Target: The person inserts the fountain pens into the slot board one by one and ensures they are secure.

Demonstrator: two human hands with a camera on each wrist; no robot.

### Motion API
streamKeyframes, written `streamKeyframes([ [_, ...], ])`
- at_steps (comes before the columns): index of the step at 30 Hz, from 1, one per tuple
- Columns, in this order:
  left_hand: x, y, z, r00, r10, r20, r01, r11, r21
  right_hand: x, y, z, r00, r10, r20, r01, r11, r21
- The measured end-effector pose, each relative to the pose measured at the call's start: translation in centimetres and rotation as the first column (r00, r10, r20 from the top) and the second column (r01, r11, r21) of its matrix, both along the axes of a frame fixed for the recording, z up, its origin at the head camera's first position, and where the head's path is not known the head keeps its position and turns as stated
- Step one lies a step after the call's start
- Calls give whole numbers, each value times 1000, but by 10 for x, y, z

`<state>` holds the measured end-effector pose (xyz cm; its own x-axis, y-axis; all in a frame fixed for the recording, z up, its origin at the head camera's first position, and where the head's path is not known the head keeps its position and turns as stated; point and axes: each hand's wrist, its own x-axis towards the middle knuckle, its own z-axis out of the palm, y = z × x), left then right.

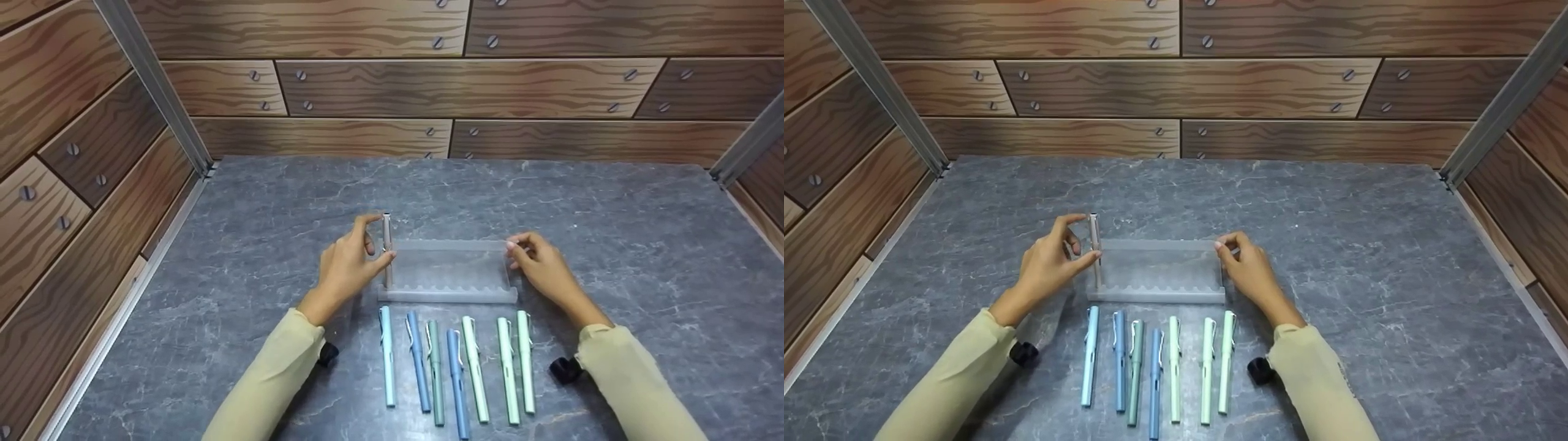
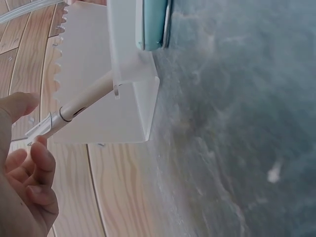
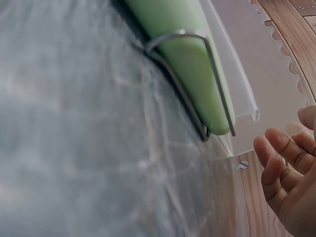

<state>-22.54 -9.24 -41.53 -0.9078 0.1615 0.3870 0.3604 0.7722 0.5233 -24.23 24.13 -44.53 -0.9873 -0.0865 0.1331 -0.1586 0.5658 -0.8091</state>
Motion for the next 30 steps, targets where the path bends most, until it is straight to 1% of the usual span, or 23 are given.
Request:
streamKeyframes([
  [6, 10, -4, -4, 998, -46, 39, 45, 999, 12, 0, 1, 0, 1000, 1, 8, -1, 1000, 7],
  [10, 17, -7, -6, 997, -72, 43, 71, 997, 16, 1, 0, 2, 1000, 0, 7, 0, 1000, 10],
  [15, 25, -10, -9, 995, -85, 44, 85, 996, 2, 1, 1, 1, 1000, 3, 4, -3, 1000, 11],
  [21, 36, -13, -9, 991, -100, 85, 100, 995, 5, -1, 2, -1, 1000, 4, 13, -4, 1000, 16],
  [25, 43, -15, -11, 989, -103, 102, 105, 994, -13, -2, 2, -2, 1000, 1, 5, -1, 1000, 18],
  [28, 49, -17, -14, 981, -128, 144, 133, 991, -27, -2, 2, -2, 1000, -2, -4, 2, 1000, 20],
  [30, 53, -19, -16, 970, -149, 194, 158, 987, -33, -2, 1, -2, 1000, -3, -4, 3, 1000, 19],
])
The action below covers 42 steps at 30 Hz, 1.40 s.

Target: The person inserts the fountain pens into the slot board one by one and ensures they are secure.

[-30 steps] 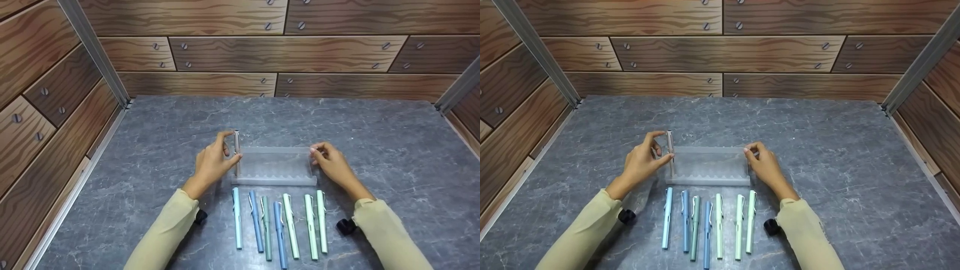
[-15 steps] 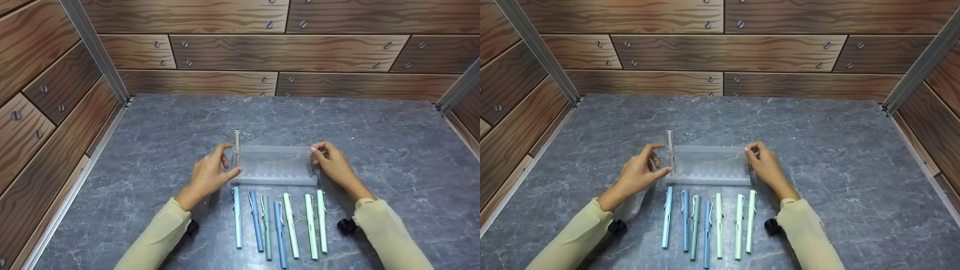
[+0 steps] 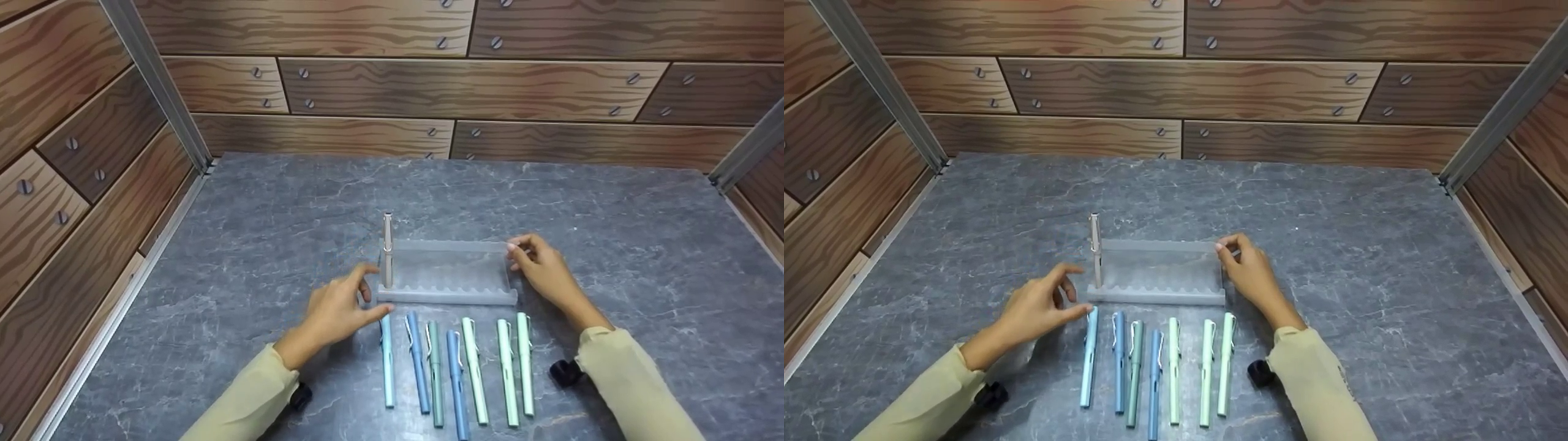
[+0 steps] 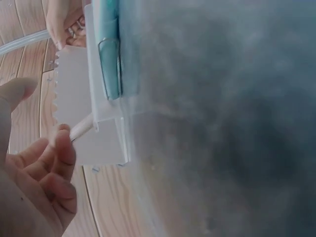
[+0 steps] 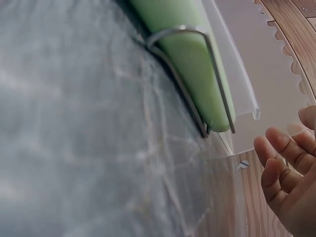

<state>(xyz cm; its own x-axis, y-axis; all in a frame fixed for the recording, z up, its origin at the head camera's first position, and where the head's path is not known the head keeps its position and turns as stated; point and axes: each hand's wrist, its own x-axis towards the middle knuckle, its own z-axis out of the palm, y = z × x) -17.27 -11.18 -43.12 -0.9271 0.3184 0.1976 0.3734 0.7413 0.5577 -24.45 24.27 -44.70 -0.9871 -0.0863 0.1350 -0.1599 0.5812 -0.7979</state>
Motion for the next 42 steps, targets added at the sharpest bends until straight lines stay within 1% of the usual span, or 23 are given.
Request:
streamKeyframes([
  [2, 3, -2, -1, 999, -17, 50, 17, 1000, -16, 0, 0, 0, 1000, -1, 0, 1, 1000, -4],
  [5, 6, -3, -1, 995, -26, 97, 30, 998, -47, 0, 0, 0, 1000, -2, 4, 2, 1000, -7],
  [12, 10, -3, -1, 982, -48, 183, 65, 994, -86, 2, 0, 3, 1000, 6, 2, -6, 1000, -20],
  [20, 11, -3, 1, 968, -44, 248, 74, 991, -114, 1, 0, 2, 1000, 1, -2, -1, 1000, -8],
  [28, 7, -3, -1, 953, -36, 299, 89, 983, -162, 1, 1, 1, 1000, 15, -14, -15, 1000, -9],
  [34, 3, -2, -1, 944, -40, 327, 99, 981, -168, 0, 2, 0, 1000, 4, 2, -4, 1000, -6],
  [42, 2, 1, 0, 932, -27, 362, 98, 979, -178, 2, 1, 3, 1000, 9, 16, -9, 1000, -11],
])
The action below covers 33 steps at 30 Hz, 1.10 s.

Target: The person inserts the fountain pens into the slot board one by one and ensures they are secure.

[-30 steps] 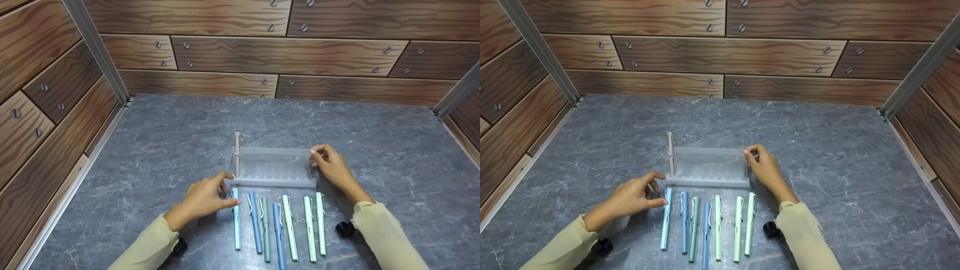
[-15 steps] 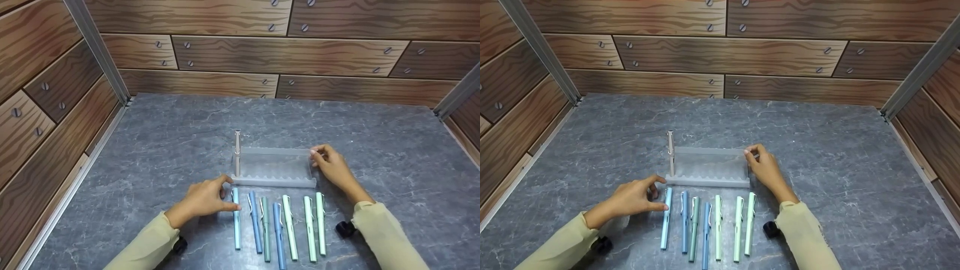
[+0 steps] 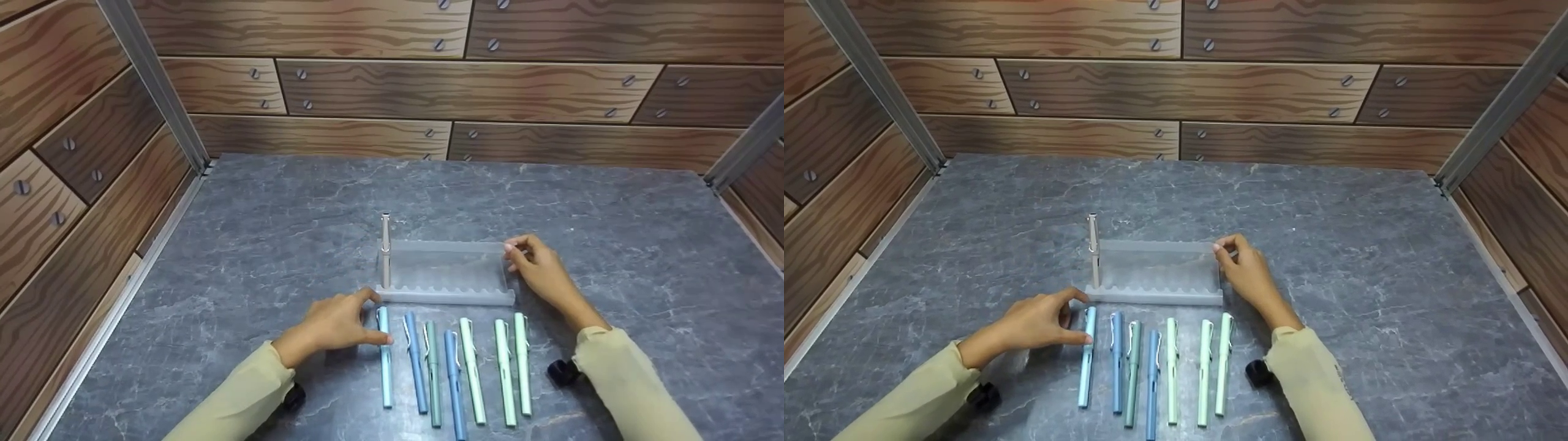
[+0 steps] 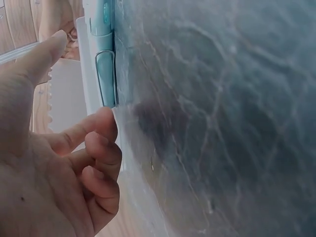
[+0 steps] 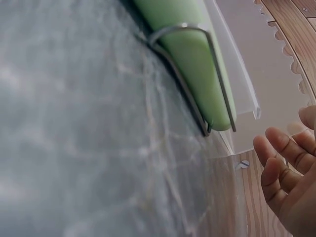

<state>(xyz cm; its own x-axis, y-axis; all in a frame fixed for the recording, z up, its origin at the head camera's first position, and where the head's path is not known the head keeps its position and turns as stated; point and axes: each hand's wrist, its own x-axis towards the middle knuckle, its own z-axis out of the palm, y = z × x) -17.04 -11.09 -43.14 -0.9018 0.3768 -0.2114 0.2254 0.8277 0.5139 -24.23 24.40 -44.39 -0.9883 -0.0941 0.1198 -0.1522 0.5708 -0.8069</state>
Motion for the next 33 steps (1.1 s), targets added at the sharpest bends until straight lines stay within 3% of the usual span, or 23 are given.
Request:
streamKeyframes([
  [11, -1, 5, -4, 999, -29, 21, 29, 1000, 1, -2, -1, -1, 1000, -11, 0, 11, 1000, -10],
  [33, 1, 17, -6, 998, -39, -41, 35, 995, -96, 0, -1, 0, 1000, 0, 5, 0, 1000, 0],
])
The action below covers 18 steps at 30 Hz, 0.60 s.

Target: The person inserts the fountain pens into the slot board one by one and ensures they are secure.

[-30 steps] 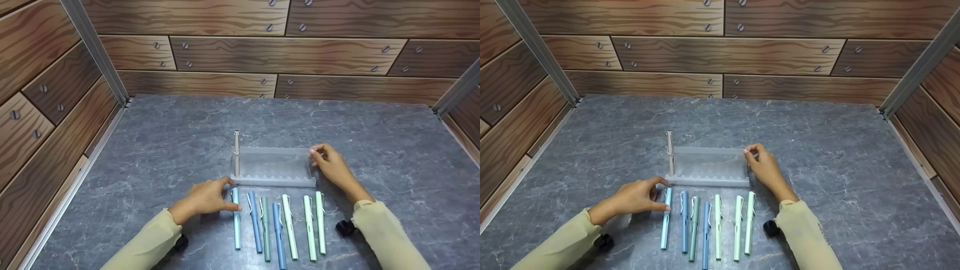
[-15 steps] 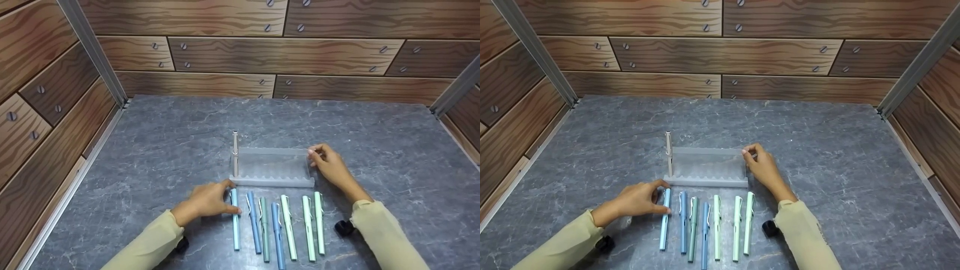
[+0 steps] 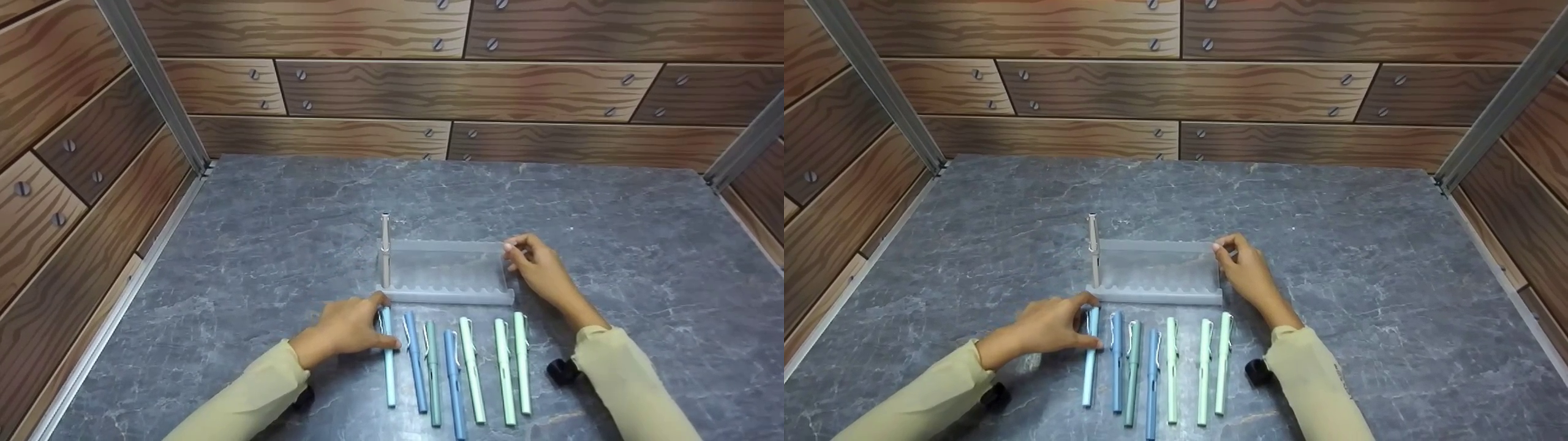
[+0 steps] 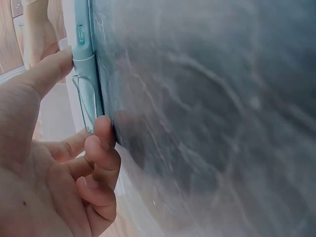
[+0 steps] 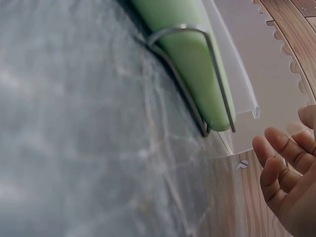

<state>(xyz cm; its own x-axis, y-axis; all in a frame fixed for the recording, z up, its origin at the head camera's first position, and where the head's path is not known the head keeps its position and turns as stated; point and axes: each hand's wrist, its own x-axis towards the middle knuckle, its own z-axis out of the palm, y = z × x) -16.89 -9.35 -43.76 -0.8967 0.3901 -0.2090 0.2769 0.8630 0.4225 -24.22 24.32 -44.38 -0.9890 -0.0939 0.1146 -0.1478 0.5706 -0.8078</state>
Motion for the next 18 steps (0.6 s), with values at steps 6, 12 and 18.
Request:
streamKeyframes([
  [6, -1, 4, -1, 1000, 16, -8, -16, 1000, 14, -2, -1, 0, 1000, -2, 10, 2, 1000, -26],
  [12, -1, 8, -1, 999, 30, 14, -31, 997, 76, -2, -1, -1, 1000, -3, 18, 4, 999, -44],
  [18, -1, 9, -1, 999, 15, 43, -22, 986, 163, -1, -1, -1, 1000, 1, 11, -1, 999, -50],
])
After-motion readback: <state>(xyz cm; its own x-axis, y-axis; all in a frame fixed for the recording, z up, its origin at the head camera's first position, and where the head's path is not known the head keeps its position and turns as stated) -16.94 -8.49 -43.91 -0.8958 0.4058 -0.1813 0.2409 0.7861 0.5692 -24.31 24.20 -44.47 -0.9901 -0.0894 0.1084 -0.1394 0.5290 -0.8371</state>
